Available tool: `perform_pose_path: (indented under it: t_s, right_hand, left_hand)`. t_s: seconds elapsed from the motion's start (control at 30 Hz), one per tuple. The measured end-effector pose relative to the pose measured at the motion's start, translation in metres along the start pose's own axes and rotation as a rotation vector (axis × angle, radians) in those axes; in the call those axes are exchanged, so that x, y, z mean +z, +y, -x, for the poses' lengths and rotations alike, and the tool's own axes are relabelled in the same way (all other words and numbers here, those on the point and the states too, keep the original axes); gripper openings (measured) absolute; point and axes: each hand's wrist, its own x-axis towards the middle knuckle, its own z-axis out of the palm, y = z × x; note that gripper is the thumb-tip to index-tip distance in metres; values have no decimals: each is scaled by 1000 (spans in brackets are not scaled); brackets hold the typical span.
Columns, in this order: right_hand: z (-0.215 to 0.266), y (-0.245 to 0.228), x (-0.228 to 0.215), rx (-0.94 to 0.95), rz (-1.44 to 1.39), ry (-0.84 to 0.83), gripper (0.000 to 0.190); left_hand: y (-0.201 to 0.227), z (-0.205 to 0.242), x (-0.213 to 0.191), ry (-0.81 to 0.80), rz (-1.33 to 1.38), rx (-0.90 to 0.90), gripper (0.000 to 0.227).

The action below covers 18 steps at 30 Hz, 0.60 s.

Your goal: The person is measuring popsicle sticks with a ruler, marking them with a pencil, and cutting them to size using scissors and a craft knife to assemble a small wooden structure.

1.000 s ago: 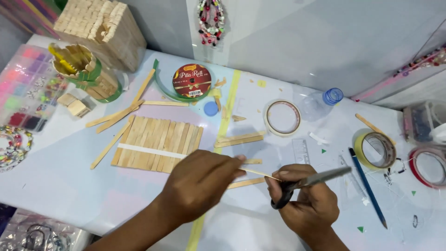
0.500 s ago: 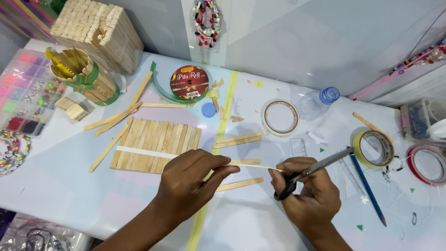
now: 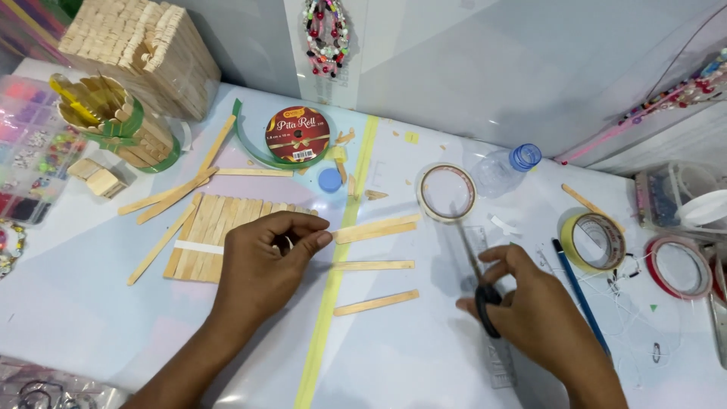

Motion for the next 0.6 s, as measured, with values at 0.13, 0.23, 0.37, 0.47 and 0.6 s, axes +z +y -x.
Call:
perform_pose_path:
  t_s: [0.13, 0.23, 0.37, 0.47, 0.6]
  right_hand:
    - [12, 8, 4, 60, 200, -43, 38]
    - [-1, 41, 22, -89, 389, -35, 45]
    - [-5, 54, 44, -63, 588, -171, 51]
    - [-1, 49, 48, -58, 462, -242, 51]
    - [9, 30, 34, -91, 393, -382, 31]
  left_hand:
    - [1, -8, 4, -111, -107, -92, 17]
    - [2, -11, 10, -224, -197, -119, 17]
    - [10, -3, 18, -407, -326, -150, 17]
    - [4, -1, 26, -444, -350, -140, 17]
    - [2, 1, 28, -439, -400, -101, 20]
